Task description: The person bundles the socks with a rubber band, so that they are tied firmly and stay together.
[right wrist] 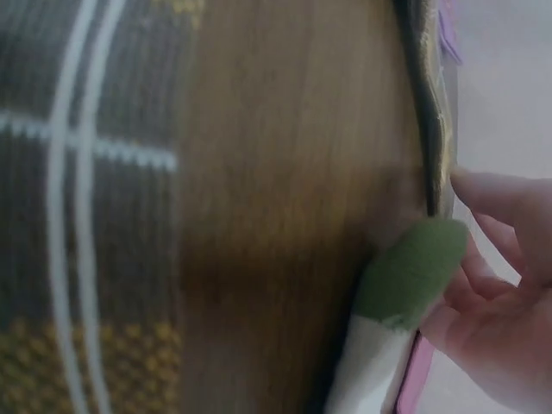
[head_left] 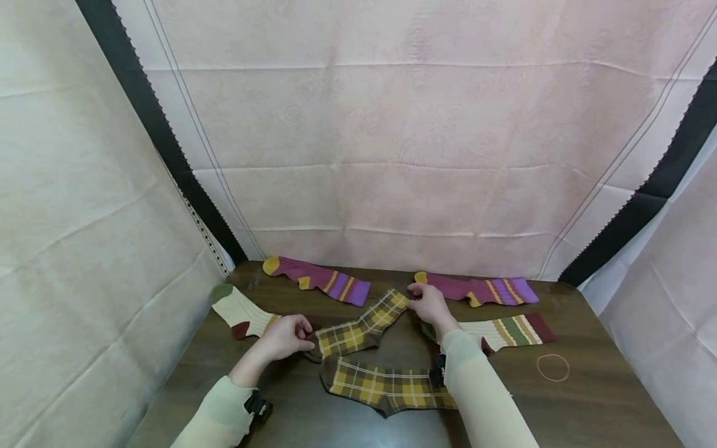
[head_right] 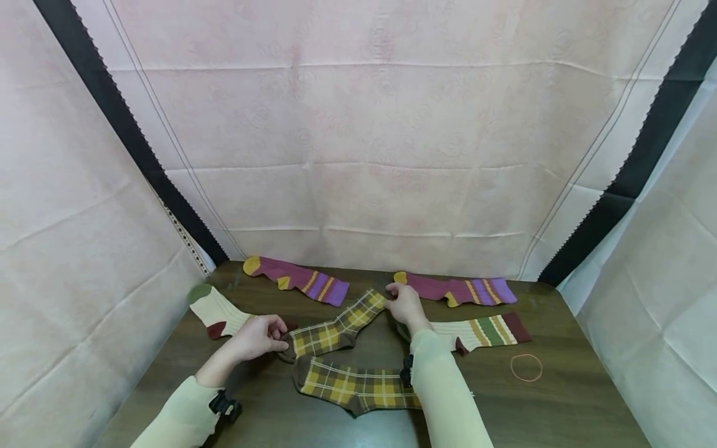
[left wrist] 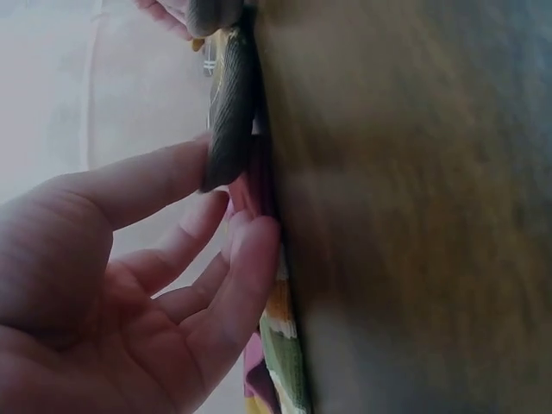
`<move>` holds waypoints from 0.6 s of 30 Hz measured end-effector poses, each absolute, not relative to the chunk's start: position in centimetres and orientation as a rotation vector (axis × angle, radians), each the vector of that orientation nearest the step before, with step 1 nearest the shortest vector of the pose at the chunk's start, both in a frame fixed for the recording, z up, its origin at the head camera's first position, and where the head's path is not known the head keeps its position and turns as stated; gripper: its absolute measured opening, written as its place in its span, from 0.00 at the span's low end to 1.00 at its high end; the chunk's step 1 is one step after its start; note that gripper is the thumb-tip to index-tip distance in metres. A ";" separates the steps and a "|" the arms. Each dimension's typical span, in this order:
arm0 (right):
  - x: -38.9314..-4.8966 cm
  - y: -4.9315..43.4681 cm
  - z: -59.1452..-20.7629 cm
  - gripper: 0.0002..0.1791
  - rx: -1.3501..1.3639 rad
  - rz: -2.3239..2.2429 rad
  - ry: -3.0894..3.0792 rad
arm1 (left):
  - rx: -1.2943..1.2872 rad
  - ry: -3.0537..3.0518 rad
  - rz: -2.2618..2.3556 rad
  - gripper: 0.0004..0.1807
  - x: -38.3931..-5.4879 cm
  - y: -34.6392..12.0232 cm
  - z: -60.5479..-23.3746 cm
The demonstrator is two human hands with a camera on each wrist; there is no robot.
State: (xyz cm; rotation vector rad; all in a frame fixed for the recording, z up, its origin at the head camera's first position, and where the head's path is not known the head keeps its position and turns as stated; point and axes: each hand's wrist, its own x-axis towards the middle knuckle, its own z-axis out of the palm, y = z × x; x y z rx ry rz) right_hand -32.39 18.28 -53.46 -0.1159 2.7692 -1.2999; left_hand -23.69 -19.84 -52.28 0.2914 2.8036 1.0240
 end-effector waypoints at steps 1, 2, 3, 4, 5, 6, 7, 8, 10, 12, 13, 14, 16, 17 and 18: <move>-32.5 18.3 -53.5 0.22 -0.124 -1.280 2.793 | 0.284 2.799 1.022 0.13 -23.7 -19.8 -52.3; -32.5 18.3 -53.5 0.23 -0.129 -1.269 2.802 | 0.277 2.797 1.018 0.14 -23.7 -19.8 -52.3; -32.5 18.3 -53.6 0.23 -0.128 -1.262 2.806 | 0.274 2.796 1.015 0.14 -23.8 -19.8 -52.4; -32.6 18.3 -53.6 0.23 -0.132 -1.254 2.808 | 0.273 2.795 1.012 0.14 -23.8 -19.9 -52.4; -32.6 18.3 -53.5 0.23 -0.138 -1.245 2.809 | 0.269 2.792 1.013 0.14 -23.8 -19.9 -52.5; -32.5 18.2 -53.5 0.23 -0.147 -1.234 2.811 | 0.267 2.789 1.016 0.14 -23.9 -19.9 -52.6; -32.5 18.2 -53.4 0.23 -0.144 -1.230 2.808 | 0.263 2.784 1.023 0.14 -23.9 -20.0 -52.6; -32.6 18.1 -53.4 0.23 -0.146 -1.223 2.807 | 0.257 2.780 1.029 0.13 -23.9 -20.0 -52.6; -32.6 18.0 -53.4 0.23 -0.144 -1.212 2.805 | 0.240 2.769 1.037 0.13 -23.9 -20.1 -52.7; -32.7 17.9 -53.4 0.23 -0.138 -1.203 2.801 | 0.225 2.763 1.037 0.14 -23.9 -20.2 -52.7; -32.7 17.9 -53.5 0.23 -0.130 -1.203 2.798 | 0.225 2.761 1.032 0.14 -23.9 -20.2 -52.7; -32.7 17.9 -53.5 0.22 -0.127 -1.201 2.799 | 0.227 2.762 1.023 0.15 -23.9 -20.2 -52.7; -32.7 17.9 -53.5 0.22 -0.121 -1.196 2.804 | 0.237 2.767 1.003 0.15 -23.9 -20.1 -52.7; -32.7 17.9 -53.5 0.22 -0.118 -1.195 2.808 | 0.247 2.770 0.996 0.16 -23.9 -20.1 -52.7; -32.7 17.9 -53.6 0.22 -0.113 -1.198 2.812 | 0.257 2.772 0.992 0.16 -23.9 -20.0 -52.6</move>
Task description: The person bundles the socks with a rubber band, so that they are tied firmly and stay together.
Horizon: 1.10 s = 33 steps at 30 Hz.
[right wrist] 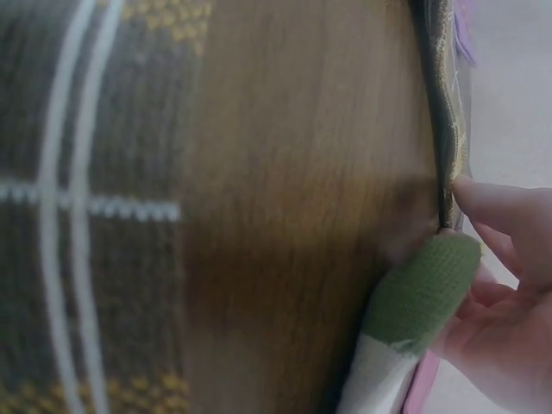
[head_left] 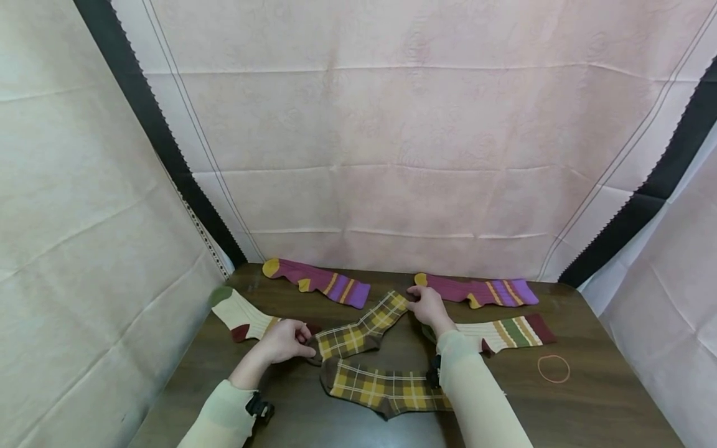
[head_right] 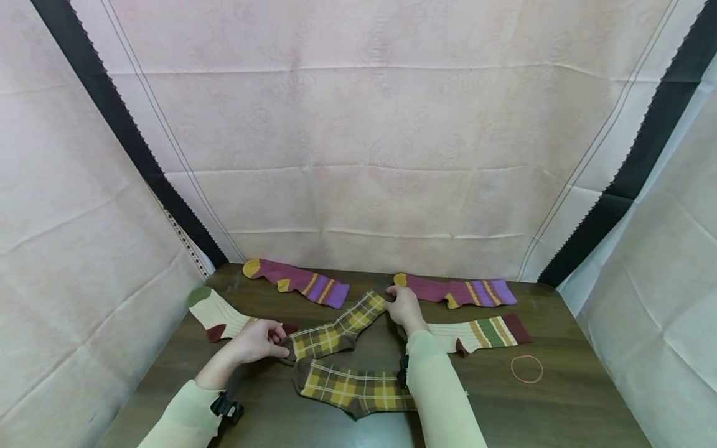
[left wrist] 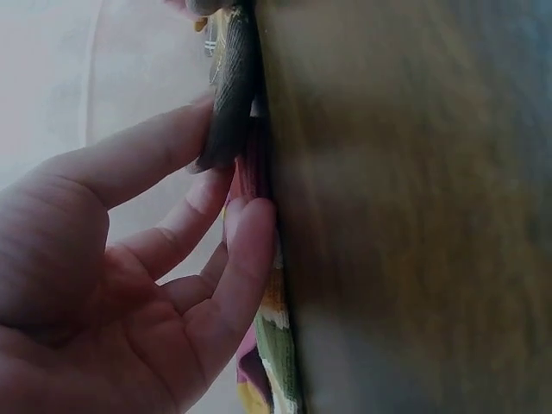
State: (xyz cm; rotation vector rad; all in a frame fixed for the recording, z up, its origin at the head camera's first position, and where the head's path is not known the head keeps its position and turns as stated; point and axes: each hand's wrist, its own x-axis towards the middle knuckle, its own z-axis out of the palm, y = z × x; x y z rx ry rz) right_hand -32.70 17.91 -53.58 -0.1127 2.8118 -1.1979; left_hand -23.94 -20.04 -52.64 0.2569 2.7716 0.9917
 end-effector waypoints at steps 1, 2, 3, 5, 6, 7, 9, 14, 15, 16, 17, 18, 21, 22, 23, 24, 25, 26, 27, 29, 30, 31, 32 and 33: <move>-32.7 17.9 -53.6 0.22 -0.108 -1.201 2.812 | 0.265 2.772 0.990 0.16 -23.9 -20.0 -52.6; -32.8 17.9 -53.7 0.22 -0.103 -1.208 2.811 | 0.272 2.773 0.988 0.16 -23.9 -20.0 -52.6; -32.8 17.9 -53.8 0.22 -0.099 -1.214 2.809 | 0.276 2.773 0.990 0.16 -23.9 -20.0 -52.6; -32.8 18.0 -54.0 0.23 -0.088 -1.223 2.811 | 0.287 2.769 0.990 0.16 -23.9 -19.9 -52.5; -32.8 18.0 -54.1 0.23 -0.081 -1.226 2.811 | 0.288 2.768 0.987 0.16 -23.9 -19.9 -52.5; -32.8 18.0 -54.1 0.23 -0.070 -1.225 2.810 | 0.289 2.767 0.984 0.16 -23.9 -19.8 -52.5; -32.8 18.0 -54.3 0.23 -0.050 -1.228 2.806 | 0.284 2.769 0.979 0.16 -24.0 -19.8 -52.5; -32.7 17.8 -54.2 0.25 -0.019 -1.208 2.790 | 0.255 2.768 0.973 0.17 -24.0 -19.8 -52.5; -32.7 17.8 -54.2 0.25 -0.021 -1.200 2.792 | 0.248 2.768 0.973 0.17 -24.1 -19.8 -52.5; -32.7 17.8 -54.1 0.25 -0.021 -1.196 2.791 | 0.244 2.769 0.971 0.17 -24.1 -19.8 -52.5; -32.7 17.8 -54.1 0.25 -0.018 -1.197 2.789 | 0.241 2.771 0.968 0.17 -24.1 -19.8 -52.4; -32.6 17.8 -54.2 0.26 -0.009 -1.206 2.782 | 0.239 2.774 0.964 0.17 -24.1 -19.8 -52.5; -32.7 18.0 -54.3 0.27 0.017 -1.253 2.747 | 0.232 2.784 0.956 0.17 -24.1 -19.8 -52.5; -32.7 18.1 -54.3 0.27 0.033 -1.278 2.727 | 0.230 2.786 0.956 0.17 -24.1 -19.8 -52.5; -32.8 18.2 -54.3 0.27 0.048 -1.297 2.712 | 0.227 2.787 0.955 0.17 -24.2 -19.8 -52.5; -32.7 18.3 -54.3 0.28 0.063 -1.319 2.692 | 0.225 2.788 0.956 0.17 -24.2 -19.8 -52.5; -32.7 18.4 -54.3 0.28 0.080 -1.346 2.668 | 0.222 2.788 0.958 0.17 -24.2 -19.8 -52.5; -32.6 18.5 -54.3 0.28 0.094 -1.367 2.647 | 0.219 2.787 0.962 0.17 -24.2 -19.8 -52.5; -32.5 18.6 -54.3 0.28 0.108 -1.394 2.621 | 0.214 2.785 0.966 0.17 -24.2 -19.8 -52.5; -32.3 18.8 -54.3 0.28 0.138 -1.445 2.569 | 0.209 2.784 0.972 0.17 -24.2 -19.8 -52.5; -32.2 18.9 -54.3 0.29 0.144 -1.463 2.548 | 0.206 2.783 0.974 0.17 -24.1 -19.8 -52.5; -32.1 18.9 -54.3 0.29 0.143 -1.474 2.537 | 0.200 2.781 0.978 0.17 -24.1 -19.8 -52.5; -32.1 18.9 -54.3 0.29 0.139 -1.477 2.530 | 0.195 2.779 0.984 0.16 -24.0 -19.8 -52.5; -32.0 18.9 -54.2 0.29 0.137 -1.477 2.526 | 0.191 2.778 0.988 0.16 -24.0 -19.8 -52.5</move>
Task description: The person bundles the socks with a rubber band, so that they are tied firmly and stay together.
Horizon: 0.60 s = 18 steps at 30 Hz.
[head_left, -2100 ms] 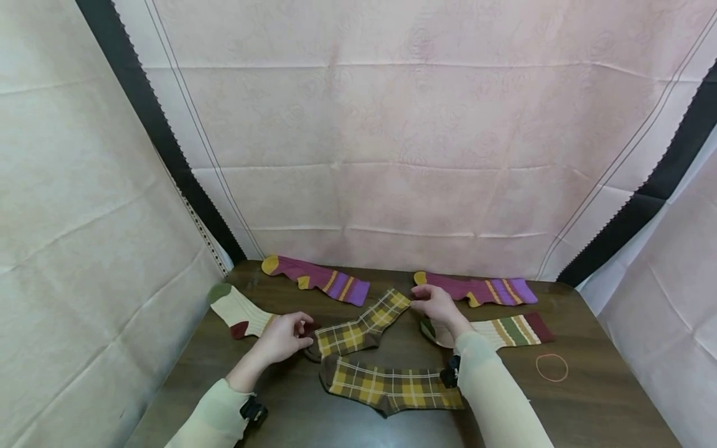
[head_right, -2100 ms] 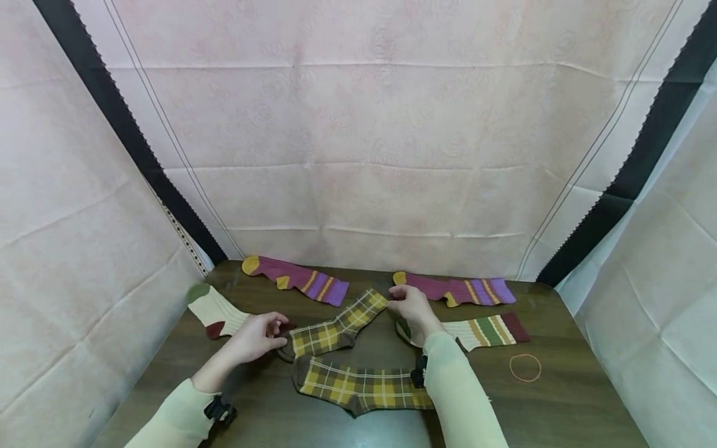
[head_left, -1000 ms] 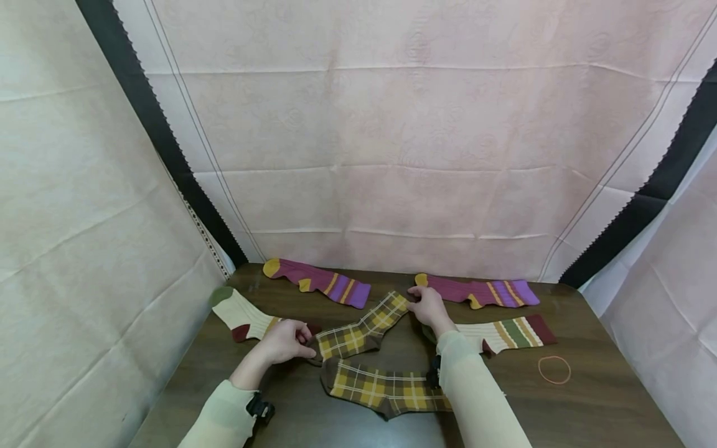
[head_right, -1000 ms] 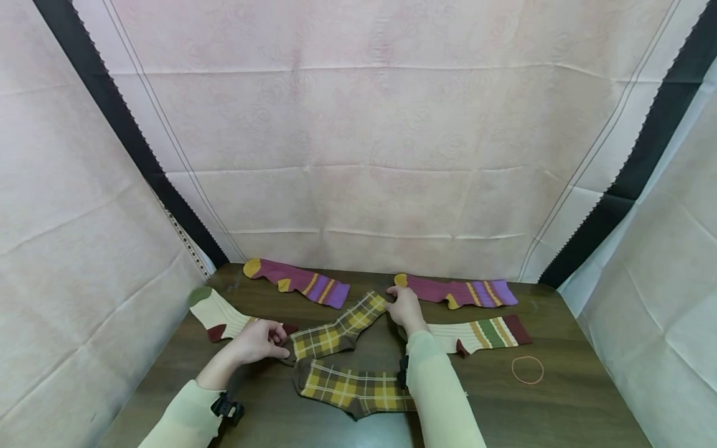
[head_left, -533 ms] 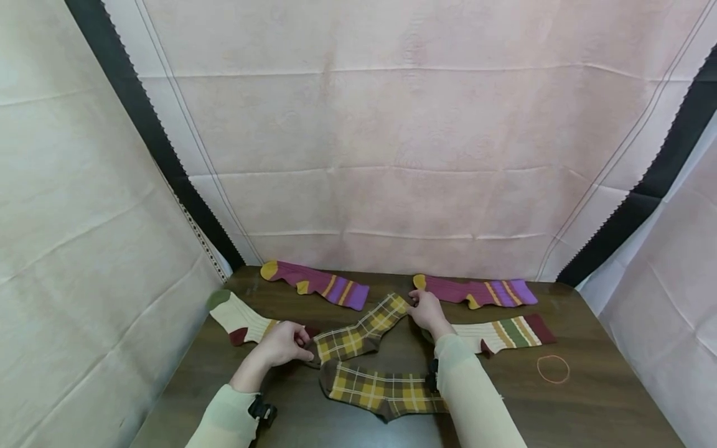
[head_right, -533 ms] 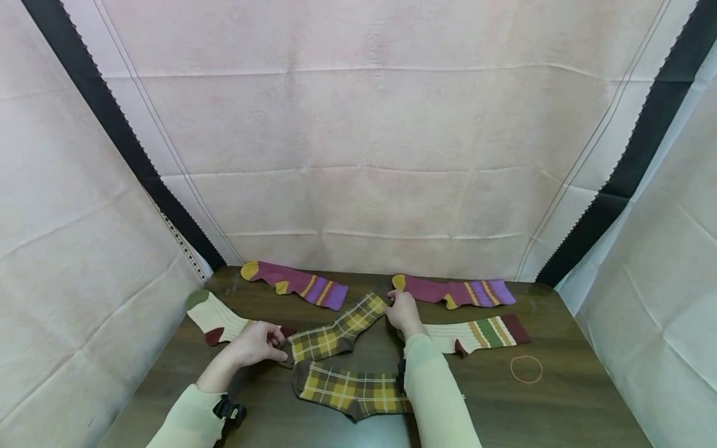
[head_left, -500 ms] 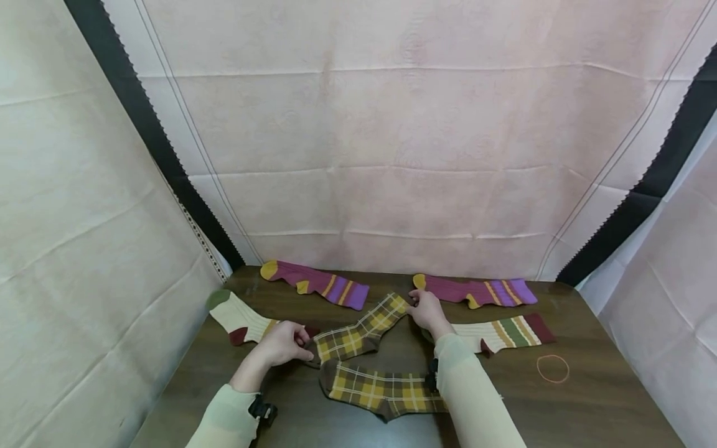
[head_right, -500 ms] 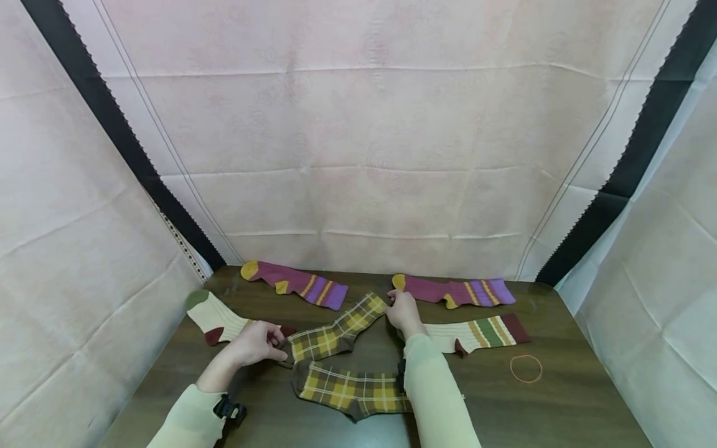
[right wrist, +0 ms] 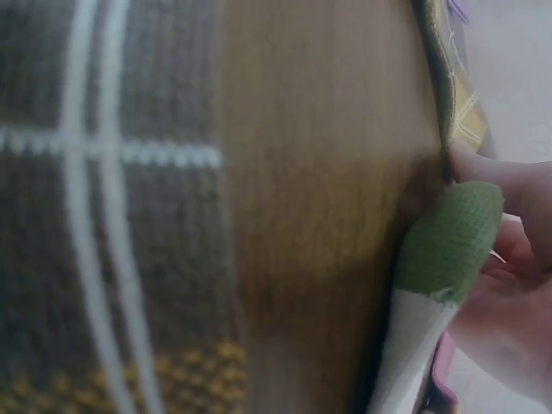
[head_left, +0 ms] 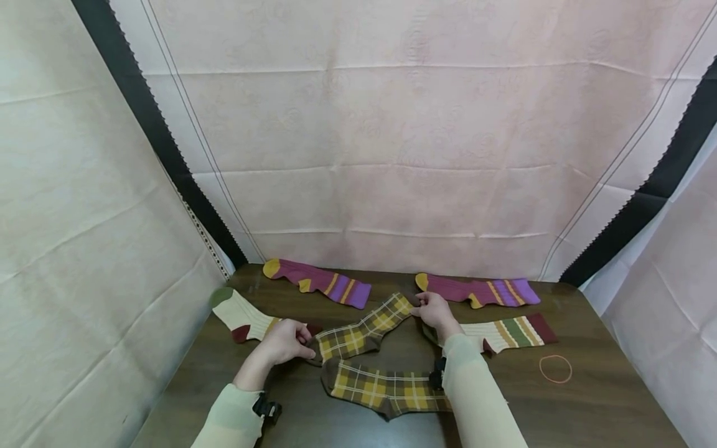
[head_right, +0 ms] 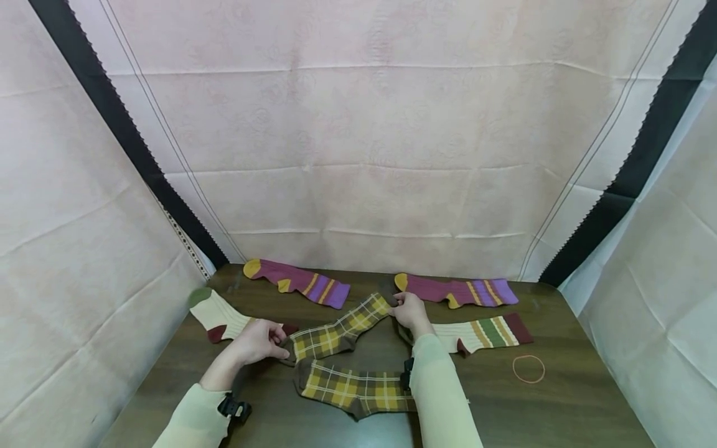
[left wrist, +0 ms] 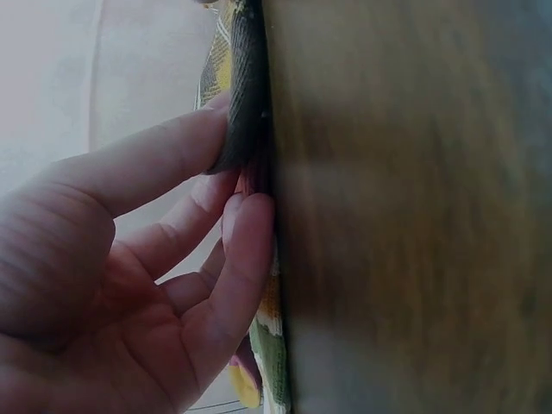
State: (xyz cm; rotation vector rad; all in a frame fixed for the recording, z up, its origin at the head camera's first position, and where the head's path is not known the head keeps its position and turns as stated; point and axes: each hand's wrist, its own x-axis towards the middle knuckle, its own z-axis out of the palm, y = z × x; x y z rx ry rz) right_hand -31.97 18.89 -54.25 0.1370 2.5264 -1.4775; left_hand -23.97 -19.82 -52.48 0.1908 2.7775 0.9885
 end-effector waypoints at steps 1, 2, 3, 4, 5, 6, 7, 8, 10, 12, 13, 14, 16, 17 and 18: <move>-31.9 18.9 -54.2 0.29 0.133 -1.475 2.529 | 0.188 2.776 0.994 0.16 -23.9 -19.8 -52.5; -31.8 18.9 -54.1 0.29 0.122 -1.469 2.534 | 0.184 2.773 1.000 0.16 -23.9 -19.8 -52.5; -31.7 18.9 -54.0 0.29 0.116 -1.471 2.536 | 0.181 2.771 1.006 0.16 -23.9 -19.8 -52.5; -31.6 18.9 -53.9 0.29 0.109 -1.482 2.530 | 0.178 2.769 1.012 0.16 -23.9 -19.8 -52.5; -31.5 18.9 -53.8 0.29 0.103 -1.492 2.521 | 0.178 2.768 1.017 0.16 -23.9 -19.8 -52.5; -31.4 18.9 -53.6 0.29 0.096 -1.505 2.514 | 0.179 2.767 1.019 0.16 -23.9 -19.8 -52.5; -31.3 18.9 -53.5 0.29 0.093 -1.524 2.502 | 0.182 2.767 1.019 0.16 -23.9 -19.9 -52.5; -31.2 19.0 -53.4 0.29 0.086 -1.538 2.494 | 0.186 2.769 1.020 0.16 -23.9 -19.9 -52.5; -31.0 19.0 -53.1 0.28 0.070 -1.544 2.495 | 0.194 2.774 1.020 0.16 -24.0 -19.9 -52.6; -31.1 19.1 -53.2 0.27 0.070 -1.538 2.503 | 0.200 2.779 1.016 0.16 -24.1 -20.0 -52.7; -31.2 19.1 -53.2 0.26 0.072 -1.530 2.506 | 0.200 2.780 1.016 0.16 -24.0 -20.0 -52.8; -31.2 19.2 -53.3 0.26 0.074 -1.522 2.509 | 0.196 2.779 1.017 0.15 -24.0 -20.0 -52.9; -31.3 19.2 -53.5 0.24 0.087 -1.522 2.509 | 0.194 2.781 1.017 0.15 -24.0 -20.0 -53.0; -31.4 19.3 -53.7 0.24 0.093 -1.523 2.507 | 0.193 2.782 1.018 0.16 -24.0 -20.0 -53.0; -31.3 19.2 -53.7 0.23 0.105 -1.528 2.505 | 0.192 2.782 1.019 0.16 -23.9 -20.0 -52.9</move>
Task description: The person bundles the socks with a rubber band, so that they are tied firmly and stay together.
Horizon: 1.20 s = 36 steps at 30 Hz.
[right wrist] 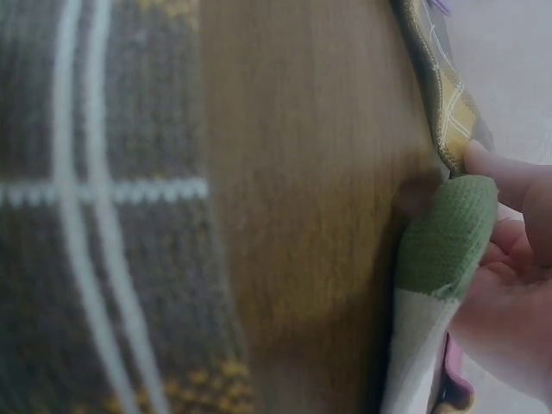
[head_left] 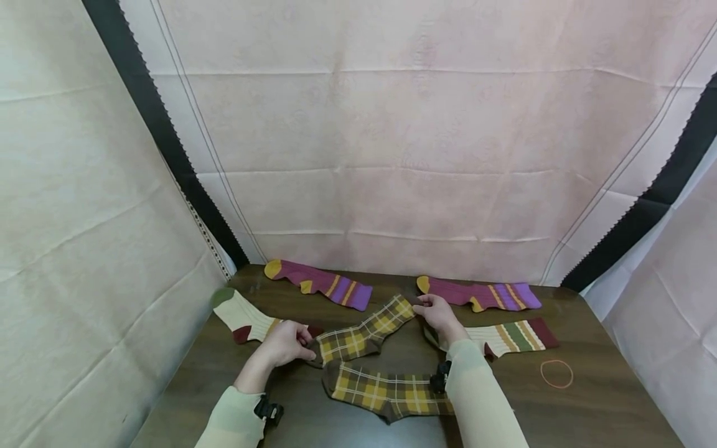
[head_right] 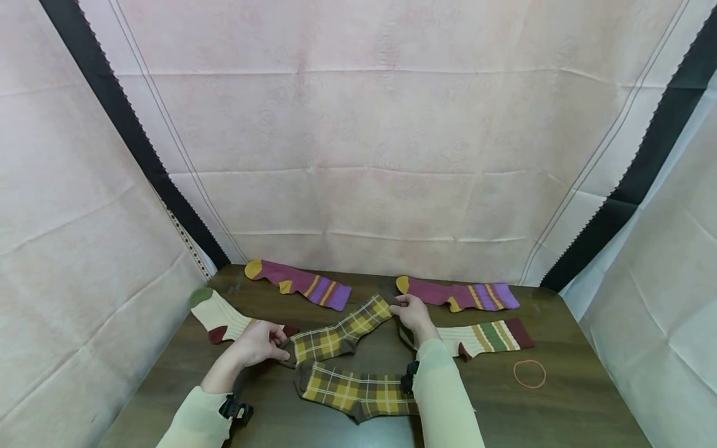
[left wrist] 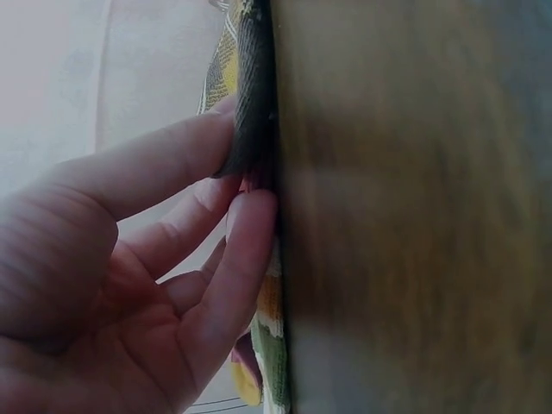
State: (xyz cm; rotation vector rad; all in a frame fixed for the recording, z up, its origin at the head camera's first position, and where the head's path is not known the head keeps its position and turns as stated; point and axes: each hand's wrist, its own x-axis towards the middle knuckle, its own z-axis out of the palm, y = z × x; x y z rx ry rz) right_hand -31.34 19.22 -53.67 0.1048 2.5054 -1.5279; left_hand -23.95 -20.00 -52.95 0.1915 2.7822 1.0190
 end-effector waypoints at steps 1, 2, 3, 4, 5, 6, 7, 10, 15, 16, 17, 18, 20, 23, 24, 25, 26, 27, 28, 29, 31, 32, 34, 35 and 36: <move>-31.3 19.2 -53.7 0.22 0.107 -1.534 2.504 | 0.191 2.782 1.018 0.16 -24.0 -20.0 -52.9; -31.3 19.2 -53.7 0.22 0.110 -1.542 2.501 | 0.191 2.780 1.017 0.16 -24.0 -19.9 -52.9; -31.3 19.2 -53.8 0.22 0.109 -1.540 2.505 | 0.190 2.780 1.015 0.16 -24.0 -19.9 -52.9; -31.3 19.2 -53.8 0.22 0.116 -1.539 2.510 | 0.187 2.780 1.013 0.15 -24.0 -19.9 -52.9; -31.4 19.2 -53.9 0.22 0.121 -1.532 2.517 | 0.183 2.777 1.010 0.15 -24.0 -19.9 -53.0; -31.4 19.2 -54.0 0.22 0.125 -1.524 2.525 | 0.179 2.776 1.008 0.15 -24.1 -19.9 -53.0; -31.5 19.2 -54.0 0.21 0.122 -1.515 2.532 | 0.178 2.776 1.007 0.15 -24.1 -19.9 -53.0; -31.6 19.2 -54.2 0.21 0.137 -1.502 2.548 | 0.183 2.782 1.007 0.15 -24.1 -19.9 -53.0; -31.8 19.2 -54.3 0.20 0.141 -1.507 2.560 | 0.194 2.791 1.008 0.15 -24.1 -19.9 -53.0; -31.9 19.2 -54.4 0.20 0.141 -1.508 2.561 | 0.194 2.793 1.006 0.15 -24.1 -19.9 -53.0; -31.9 19.3 -54.5 0.20 0.138 -1.510 2.561 | 0.192 2.795 1.003 0.15 -24.1 -19.9 -53.0; -31.9 19.3 -54.5 0.20 0.135 -1.513 2.563 | 0.189 2.796 1.000 0.15 -24.1 -19.9 -53.0; -32.0 19.4 -54.7 0.21 0.135 -1.522 2.563 | 0.187 2.799 0.995 0.15 -24.1 -19.9 -53.0; -32.0 19.4 -54.8 0.21 0.106 -1.528 2.576 | 0.183 2.798 0.997 0.15 -24.0 -19.9 -52.9; -32.0 19.4 -54.9 0.21 0.095 -1.526 2.583 | 0.184 2.798 0.998 0.15 -24.0 -19.9 -52.9; -32.0 19.5 -54.9 0.21 0.093 -1.529 2.586 | 0.185 2.798 1.000 0.15 -24.0 -19.9 -52.9; -32.0 19.5 -54.9 0.21 0.091 -1.530 2.588 | 0.185 2.796 1.003 0.15 -24.0 -19.9 -52.9; -32.0 19.5 -54.8 0.21 0.088 -1.531 2.589 | 0.184 2.795 1.007 0.15 -24.0 -19.9 -52.9; -32.0 19.5 -54.8 0.21 0.083 -1.524 2.592 | 0.184 2.795 1.008 0.15 -24.1 -19.9 -53.0; -32.0 19.5 -54.8 0.21 0.088 -1.523 2.591 | 0.183 2.793 1.011 0.15 -24.1 -19.9 -53.0; -32.0 19.5 -54.7 0.21 0.092 -1.512 2.592 | 0.180 2.792 1.016 0.14 -24.0 -19.9 -53.0; -31.9 19.5 -54.7 0.21 0.090 -1.505 2.592 | 0.177 2.791 1.018 0.14 -24.0 -19.9 -53.0; -31.9 19.4 -54.7 0.21 0.093 -1.497 2.587 | 0.173 2.791 1.020 0.15 -23.9 -19.9 -52.9; -31.9 19.4 -54.7 0.21 0.095 -1.497 2.583 | 0.168 2.789 1.022 0.15 -23.9 -19.9 -52.9; -31.9 19.4 -54.7 0.21 0.094 -1.493 2.582 | 0.164 2.787 1.026 0.15 -23.9 -19.9 -53.0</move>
